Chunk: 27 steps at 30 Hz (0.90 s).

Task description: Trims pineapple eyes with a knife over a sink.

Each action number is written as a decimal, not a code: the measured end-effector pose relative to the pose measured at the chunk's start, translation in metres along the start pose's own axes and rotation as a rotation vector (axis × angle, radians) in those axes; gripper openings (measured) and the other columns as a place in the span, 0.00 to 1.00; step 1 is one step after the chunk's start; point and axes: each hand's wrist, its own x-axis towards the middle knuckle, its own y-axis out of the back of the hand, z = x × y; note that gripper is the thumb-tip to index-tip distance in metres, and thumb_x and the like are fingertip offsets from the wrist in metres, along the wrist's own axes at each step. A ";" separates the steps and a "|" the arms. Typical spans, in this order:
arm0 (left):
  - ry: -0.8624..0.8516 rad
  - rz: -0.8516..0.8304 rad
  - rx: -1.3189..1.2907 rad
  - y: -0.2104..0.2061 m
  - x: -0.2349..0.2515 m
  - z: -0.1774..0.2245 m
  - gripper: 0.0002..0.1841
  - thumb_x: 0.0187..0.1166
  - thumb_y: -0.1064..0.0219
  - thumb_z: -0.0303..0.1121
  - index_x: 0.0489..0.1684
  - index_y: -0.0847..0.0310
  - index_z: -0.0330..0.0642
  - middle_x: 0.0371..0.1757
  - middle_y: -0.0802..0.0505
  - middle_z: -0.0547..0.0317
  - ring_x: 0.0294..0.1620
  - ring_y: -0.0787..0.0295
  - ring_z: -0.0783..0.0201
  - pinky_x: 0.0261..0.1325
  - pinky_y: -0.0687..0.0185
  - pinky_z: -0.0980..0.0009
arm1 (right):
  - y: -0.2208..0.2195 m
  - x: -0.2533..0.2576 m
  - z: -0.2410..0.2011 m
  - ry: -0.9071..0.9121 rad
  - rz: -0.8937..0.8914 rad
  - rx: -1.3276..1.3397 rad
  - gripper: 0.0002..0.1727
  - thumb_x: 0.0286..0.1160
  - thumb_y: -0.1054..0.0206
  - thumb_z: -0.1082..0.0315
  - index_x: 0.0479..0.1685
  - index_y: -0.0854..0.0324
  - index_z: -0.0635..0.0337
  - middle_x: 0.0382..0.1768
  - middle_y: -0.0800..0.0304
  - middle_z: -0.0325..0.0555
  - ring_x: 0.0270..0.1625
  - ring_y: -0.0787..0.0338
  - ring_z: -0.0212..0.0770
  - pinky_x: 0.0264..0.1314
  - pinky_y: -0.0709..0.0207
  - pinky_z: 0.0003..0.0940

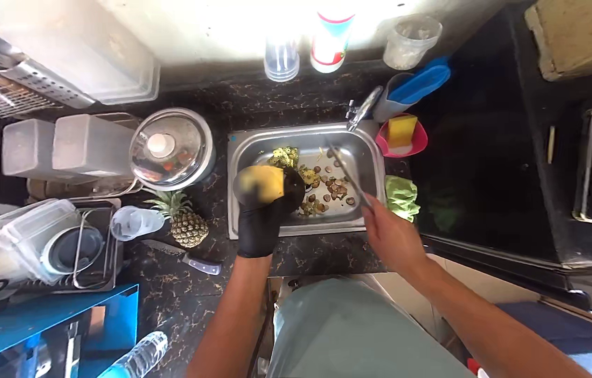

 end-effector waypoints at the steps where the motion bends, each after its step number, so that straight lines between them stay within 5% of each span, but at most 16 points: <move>1: 0.041 0.002 -0.050 0.000 0.000 0.000 0.24 0.86 0.40 0.44 0.79 0.33 0.49 0.70 0.16 0.46 0.70 0.16 0.47 0.71 0.18 0.46 | -0.003 0.009 0.008 -0.109 -0.209 -0.057 0.28 0.95 0.58 0.56 0.89 0.36 0.47 0.46 0.07 0.59 0.47 0.06 0.62 0.49 0.16 0.62; 3: 0.114 -0.045 -0.123 0.009 0.005 -0.003 0.33 0.85 0.46 0.60 0.79 0.32 0.47 0.75 0.18 0.43 0.74 0.20 0.44 0.72 0.21 0.41 | -0.013 0.021 0.020 -0.220 -0.426 -0.089 0.28 0.95 0.61 0.54 0.91 0.39 0.44 0.50 0.07 0.60 0.54 0.07 0.65 0.56 0.18 0.65; 5: 0.105 -0.307 -0.166 0.040 0.020 -0.018 0.39 0.86 0.53 0.64 0.87 0.41 0.44 0.82 0.25 0.43 0.82 0.28 0.47 0.79 0.27 0.44 | -0.011 0.017 0.021 -0.205 -0.415 0.001 0.27 0.95 0.61 0.52 0.88 0.36 0.44 0.47 0.07 0.58 0.52 0.07 0.62 0.55 0.18 0.64; 7: 0.118 0.015 -0.087 0.009 0.008 -0.008 0.29 0.85 0.47 0.62 0.73 0.28 0.52 0.66 0.13 0.53 0.66 0.14 0.56 0.67 0.16 0.52 | -0.001 0.001 0.010 -0.093 -0.335 0.195 0.28 0.95 0.59 0.48 0.82 0.28 0.49 0.37 0.10 0.54 0.40 0.09 0.56 0.45 0.18 0.60; 10: 0.032 0.024 -0.013 -0.002 0.009 -0.005 0.27 0.83 0.39 0.54 0.78 0.29 0.55 0.65 0.12 0.53 0.64 0.13 0.56 0.63 0.13 0.54 | 0.025 -0.020 -0.019 0.057 -0.281 0.444 0.28 0.94 0.58 0.43 0.73 0.23 0.49 0.25 0.19 0.41 0.24 0.18 0.41 0.27 0.20 0.46; 12: 0.002 -0.117 -0.106 0.006 0.017 -0.011 0.27 0.82 0.36 0.49 0.79 0.30 0.54 0.71 0.14 0.53 0.71 0.16 0.55 0.71 0.17 0.53 | 0.037 -0.031 -0.035 0.146 -0.206 0.444 0.25 0.94 0.56 0.45 0.69 0.22 0.49 0.21 0.21 0.36 0.20 0.20 0.36 0.21 0.22 0.40; 14: -0.044 -0.480 -0.233 0.029 0.036 -0.026 0.29 0.87 0.41 0.46 0.85 0.38 0.49 0.79 0.22 0.47 0.79 0.24 0.51 0.77 0.24 0.49 | 0.042 -0.036 -0.043 0.221 -0.111 0.373 0.23 0.94 0.54 0.48 0.66 0.20 0.49 0.20 0.22 0.34 0.19 0.22 0.34 0.19 0.25 0.36; 15: -0.002 -0.307 -0.237 0.009 0.028 -0.018 0.25 0.82 0.34 0.46 0.77 0.27 0.52 0.71 0.14 0.51 0.70 0.15 0.53 0.68 0.16 0.52 | 0.042 -0.036 -0.045 0.239 -0.083 0.346 0.22 0.94 0.54 0.48 0.65 0.20 0.50 0.19 0.23 0.34 0.18 0.22 0.34 0.18 0.26 0.35; 17: -0.011 -0.186 -0.148 -0.013 0.019 -0.007 0.24 0.80 0.32 0.48 0.74 0.26 0.57 0.68 0.13 0.56 0.65 0.12 0.56 0.62 0.12 0.53 | 0.043 -0.035 -0.046 0.248 -0.066 0.316 0.22 0.94 0.54 0.49 0.64 0.20 0.50 0.18 0.23 0.34 0.18 0.23 0.34 0.18 0.27 0.35; 27: -0.147 -0.190 -0.052 -0.025 0.020 -0.003 0.24 0.79 0.31 0.42 0.74 0.28 0.52 0.70 0.15 0.53 0.71 0.16 0.55 0.71 0.17 0.54 | 0.046 -0.034 -0.045 0.257 -0.076 0.310 0.20 0.94 0.53 0.50 0.60 0.20 0.50 0.18 0.26 0.31 0.17 0.26 0.30 0.18 0.30 0.30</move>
